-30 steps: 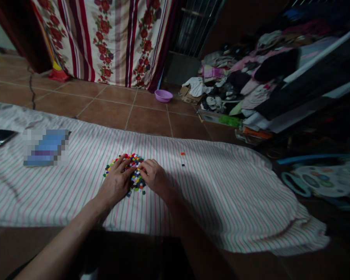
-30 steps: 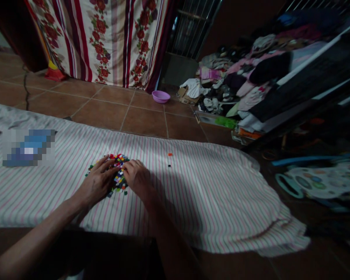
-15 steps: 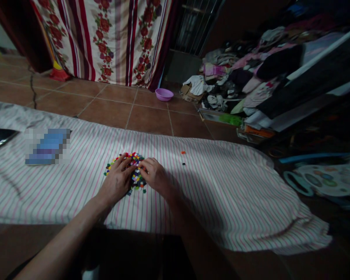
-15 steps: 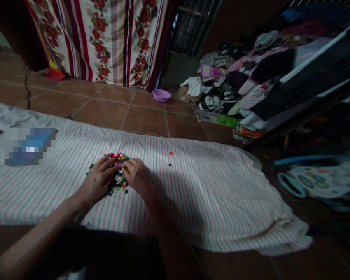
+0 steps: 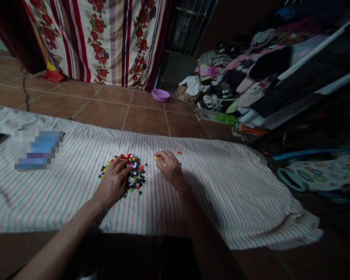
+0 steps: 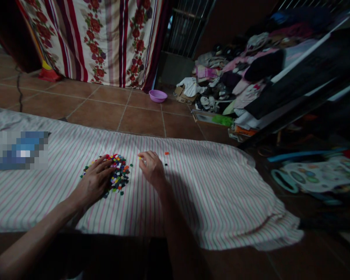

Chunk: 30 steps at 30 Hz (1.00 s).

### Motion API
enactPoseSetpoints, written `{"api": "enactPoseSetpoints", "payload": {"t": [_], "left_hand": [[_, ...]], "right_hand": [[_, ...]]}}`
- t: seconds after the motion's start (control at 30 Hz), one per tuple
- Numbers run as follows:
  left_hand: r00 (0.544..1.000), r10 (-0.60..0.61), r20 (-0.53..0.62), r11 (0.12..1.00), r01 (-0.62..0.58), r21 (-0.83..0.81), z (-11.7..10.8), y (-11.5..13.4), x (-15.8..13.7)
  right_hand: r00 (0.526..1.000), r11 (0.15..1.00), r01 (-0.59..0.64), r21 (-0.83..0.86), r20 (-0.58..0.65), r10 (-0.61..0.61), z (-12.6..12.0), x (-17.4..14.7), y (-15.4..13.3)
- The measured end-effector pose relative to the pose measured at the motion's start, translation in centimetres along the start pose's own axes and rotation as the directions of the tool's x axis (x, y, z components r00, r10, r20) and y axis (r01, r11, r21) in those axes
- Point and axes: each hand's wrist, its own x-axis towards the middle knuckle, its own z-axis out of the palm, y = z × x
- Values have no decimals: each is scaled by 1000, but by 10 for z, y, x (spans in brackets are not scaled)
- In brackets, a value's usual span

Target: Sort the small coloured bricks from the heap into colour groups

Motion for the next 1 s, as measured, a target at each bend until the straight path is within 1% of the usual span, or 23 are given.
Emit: {"api": "enactPoseSetpoints", "payload": {"t": [0.07, 0.13, 0.2, 0.3, 0.4, 0.53, 0.6, 0.7, 0.8, 1.0], "left_hand": [[1000, -7, 1, 1000, 7, 0, 1, 0, 0], [1000, -9, 5, 1000, 9, 1, 2, 0, -1], [1000, -4, 2, 1000, 4, 5, 3, -1, -1], [1000, 14, -8, 1000, -14, 22, 4, -2, -2], [999, 38, -16, 998, -37, 42, 5, -3, -2], [999, 44, 1, 996, -44, 74, 5, -1, -1], [999, 51, 6, 996, -52, 79, 4, 0, 0], [999, 51, 2, 995, -51, 80, 2, 2, 2], [999, 40, -7, 995, -40, 89, 3, 3, 3], [999, 40, -36, 996, -37, 83, 3, 0, 2]], "right_hand": [[994, 997, -78, -8, -81, 77, -16, -1, 18], [973, 987, -163, -16, -167, 158, -32, -2, 36], [937, 966, -257, -34, -253, 240, -45, -5, 53], [869, 920, -386, -68, -361, 338, -58, -12, 74], [826, 886, -456, -83, -410, 387, -62, -20, 92], [773, 831, -551, -81, -423, 472, -62, -29, 107], [775, 818, -565, -106, -408, 483, -63, -28, 111], [803, 823, -548, -152, -372, 466, -65, -20, 112], [813, 820, -545, -174, -348, 467, -64, -13, 112], [834, 819, -529, -220, -311, 455, -56, -16, 114]]}}
